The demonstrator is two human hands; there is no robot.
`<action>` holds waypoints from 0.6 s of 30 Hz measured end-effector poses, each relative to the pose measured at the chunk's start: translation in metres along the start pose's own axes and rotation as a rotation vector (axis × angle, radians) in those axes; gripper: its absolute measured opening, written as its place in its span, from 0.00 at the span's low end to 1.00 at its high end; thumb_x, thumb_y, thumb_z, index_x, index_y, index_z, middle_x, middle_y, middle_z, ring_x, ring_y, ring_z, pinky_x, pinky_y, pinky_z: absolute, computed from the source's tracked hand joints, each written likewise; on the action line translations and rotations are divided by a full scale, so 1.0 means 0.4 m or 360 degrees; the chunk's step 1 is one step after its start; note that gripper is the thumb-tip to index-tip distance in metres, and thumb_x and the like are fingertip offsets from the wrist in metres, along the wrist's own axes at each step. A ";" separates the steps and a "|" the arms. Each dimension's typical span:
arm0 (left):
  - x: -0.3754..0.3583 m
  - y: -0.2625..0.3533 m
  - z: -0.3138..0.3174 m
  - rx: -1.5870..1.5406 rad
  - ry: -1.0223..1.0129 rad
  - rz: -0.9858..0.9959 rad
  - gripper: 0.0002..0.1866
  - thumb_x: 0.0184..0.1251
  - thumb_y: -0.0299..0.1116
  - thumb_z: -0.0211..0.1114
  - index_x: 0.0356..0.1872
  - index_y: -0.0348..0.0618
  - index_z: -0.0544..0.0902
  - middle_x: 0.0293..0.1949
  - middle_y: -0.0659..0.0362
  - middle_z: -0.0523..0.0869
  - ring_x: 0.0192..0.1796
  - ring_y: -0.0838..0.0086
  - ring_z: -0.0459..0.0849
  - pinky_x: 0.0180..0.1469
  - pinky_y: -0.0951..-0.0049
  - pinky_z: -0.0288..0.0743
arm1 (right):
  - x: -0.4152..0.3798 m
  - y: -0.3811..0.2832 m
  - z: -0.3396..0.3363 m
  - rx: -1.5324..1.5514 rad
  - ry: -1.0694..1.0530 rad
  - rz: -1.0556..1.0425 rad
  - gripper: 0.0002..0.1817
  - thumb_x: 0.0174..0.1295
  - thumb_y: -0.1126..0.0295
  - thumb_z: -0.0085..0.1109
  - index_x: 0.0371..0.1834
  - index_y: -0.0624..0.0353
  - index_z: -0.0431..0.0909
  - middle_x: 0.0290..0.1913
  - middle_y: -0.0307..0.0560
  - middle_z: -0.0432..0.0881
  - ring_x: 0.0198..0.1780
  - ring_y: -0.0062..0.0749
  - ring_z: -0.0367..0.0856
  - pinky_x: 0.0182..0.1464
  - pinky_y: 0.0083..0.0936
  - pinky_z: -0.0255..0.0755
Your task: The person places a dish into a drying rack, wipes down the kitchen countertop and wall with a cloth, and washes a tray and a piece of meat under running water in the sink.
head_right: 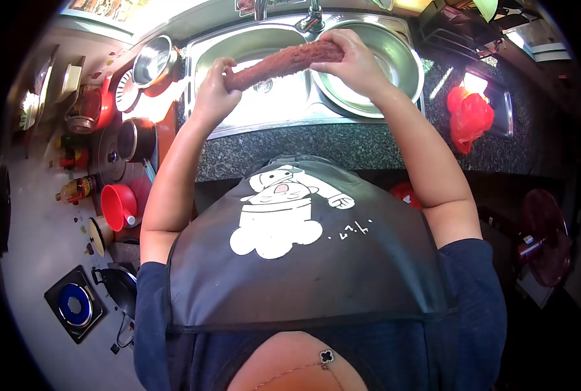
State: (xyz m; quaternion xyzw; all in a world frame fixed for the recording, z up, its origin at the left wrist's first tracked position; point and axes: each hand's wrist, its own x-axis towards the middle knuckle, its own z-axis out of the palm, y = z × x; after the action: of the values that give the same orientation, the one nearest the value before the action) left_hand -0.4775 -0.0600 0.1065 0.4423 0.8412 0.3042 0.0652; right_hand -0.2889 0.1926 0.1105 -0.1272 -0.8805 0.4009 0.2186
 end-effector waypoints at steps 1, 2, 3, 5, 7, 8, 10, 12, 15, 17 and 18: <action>0.000 -0.018 -0.020 0.0039 -0.0151 -0.0150 0.29 0.52 0.26 0.63 0.60 0.50 0.76 0.47 0.44 0.83 0.46 0.55 0.86 0.46 0.59 0.81 | -0.001 0.006 -0.026 0.0412 -0.0083 0.0249 0.29 0.54 0.69 0.75 0.59 0.58 0.74 0.55 0.42 0.76 0.58 0.28 0.76 0.62 0.24 0.71; 0.004 0.005 -0.054 0.0077 -0.0305 -0.0298 0.25 0.53 0.30 0.63 0.56 0.49 0.79 0.45 0.44 0.85 0.47 0.55 0.86 0.48 0.59 0.79 | -0.005 0.005 -0.049 0.0823 -0.0164 0.0500 0.30 0.53 0.72 0.76 0.60 0.59 0.73 0.56 0.43 0.76 0.59 0.28 0.76 0.62 0.24 0.70; 0.001 0.037 -0.085 0.0079 -0.0428 -0.0477 0.19 0.57 0.29 0.60 0.51 0.43 0.83 0.46 0.46 0.87 0.49 0.58 0.86 0.52 0.63 0.78 | -0.016 0.013 -0.061 0.0826 -0.0164 0.0499 0.30 0.53 0.72 0.76 0.60 0.59 0.73 0.56 0.43 0.76 0.59 0.28 0.76 0.62 0.24 0.70; -0.017 -0.012 -0.068 -0.0672 -0.0424 -0.0646 0.19 0.60 0.29 0.58 0.53 0.38 0.81 0.49 0.47 0.86 0.50 0.59 0.86 0.55 0.64 0.77 | -0.041 0.020 -0.083 0.1185 -0.0195 0.0570 0.25 0.60 0.72 0.67 0.60 0.60 0.71 0.56 0.44 0.77 0.59 0.27 0.76 0.63 0.25 0.70; -0.035 -0.031 -0.048 -0.1705 -0.0293 -0.0910 0.21 0.69 0.27 0.53 0.60 0.27 0.74 0.57 0.50 0.83 0.56 0.63 0.84 0.61 0.64 0.75 | -0.070 0.024 -0.097 0.1421 -0.0219 0.0651 0.19 0.62 0.70 0.62 0.56 0.60 0.73 0.52 0.42 0.78 0.54 0.25 0.77 0.60 0.23 0.71; -0.037 -0.048 -0.038 -0.2044 -0.0391 -0.0801 0.22 0.74 0.31 0.52 0.63 0.28 0.70 0.60 0.48 0.80 0.60 0.63 0.81 0.62 0.59 0.75 | -0.079 0.029 -0.100 0.1653 -0.0247 0.0736 0.14 0.65 0.68 0.58 0.51 0.60 0.75 0.48 0.40 0.79 0.50 0.23 0.78 0.57 0.21 0.71; -0.052 -0.029 -0.014 -0.2309 -0.0316 -0.0881 0.21 0.79 0.36 0.49 0.64 0.31 0.70 0.60 0.49 0.79 0.61 0.63 0.80 0.63 0.58 0.74 | -0.101 0.080 -0.104 0.1376 -0.0366 0.0912 0.09 0.65 0.69 0.55 0.47 0.58 0.76 0.49 0.41 0.79 0.48 0.21 0.78 0.55 0.21 0.72; -0.053 0.040 -0.028 -0.2331 -0.0296 -0.1055 0.25 0.82 0.49 0.47 0.66 0.39 0.70 0.61 0.52 0.79 0.59 0.66 0.81 0.52 0.67 0.78 | -0.129 0.095 -0.091 0.1087 -0.0141 0.0510 0.07 0.63 0.75 0.60 0.43 0.58 0.76 0.49 0.42 0.79 0.48 0.23 0.79 0.55 0.23 0.72; -0.062 -0.117 0.029 -0.3137 -0.0944 -0.0753 0.26 0.82 0.48 0.46 0.65 0.35 0.71 0.60 0.50 0.80 0.59 0.63 0.81 0.63 0.59 0.76 | -0.154 0.136 -0.098 0.1364 0.0087 0.0375 0.08 0.62 0.81 0.62 0.41 0.57 0.76 0.49 0.42 0.79 0.49 0.26 0.79 0.56 0.27 0.73; -0.068 -0.024 0.023 -0.2250 -0.0521 -0.1475 0.29 0.79 0.52 0.52 0.67 0.39 0.71 0.61 0.53 0.80 0.60 0.65 0.81 0.59 0.63 0.79 | -0.189 0.138 -0.104 0.1676 0.0233 0.0614 0.06 0.66 0.80 0.62 0.41 0.57 0.76 0.48 0.42 0.80 0.50 0.27 0.79 0.56 0.27 0.74; -0.076 -0.013 0.033 -0.2247 -0.0546 -0.1468 0.29 0.79 0.52 0.52 0.67 0.39 0.71 0.61 0.53 0.80 0.60 0.65 0.81 0.59 0.63 0.79 | -0.204 0.139 -0.101 0.1683 0.0326 0.0672 0.03 0.69 0.75 0.60 0.43 0.57 0.77 0.45 0.42 0.81 0.48 0.27 0.81 0.54 0.27 0.75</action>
State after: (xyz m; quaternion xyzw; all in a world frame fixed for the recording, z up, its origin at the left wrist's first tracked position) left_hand -0.4581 -0.0799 0.0878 -0.0480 0.5291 0.6283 0.5684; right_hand -0.1952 0.2224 0.0687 -0.2116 -0.4903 0.8071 0.2519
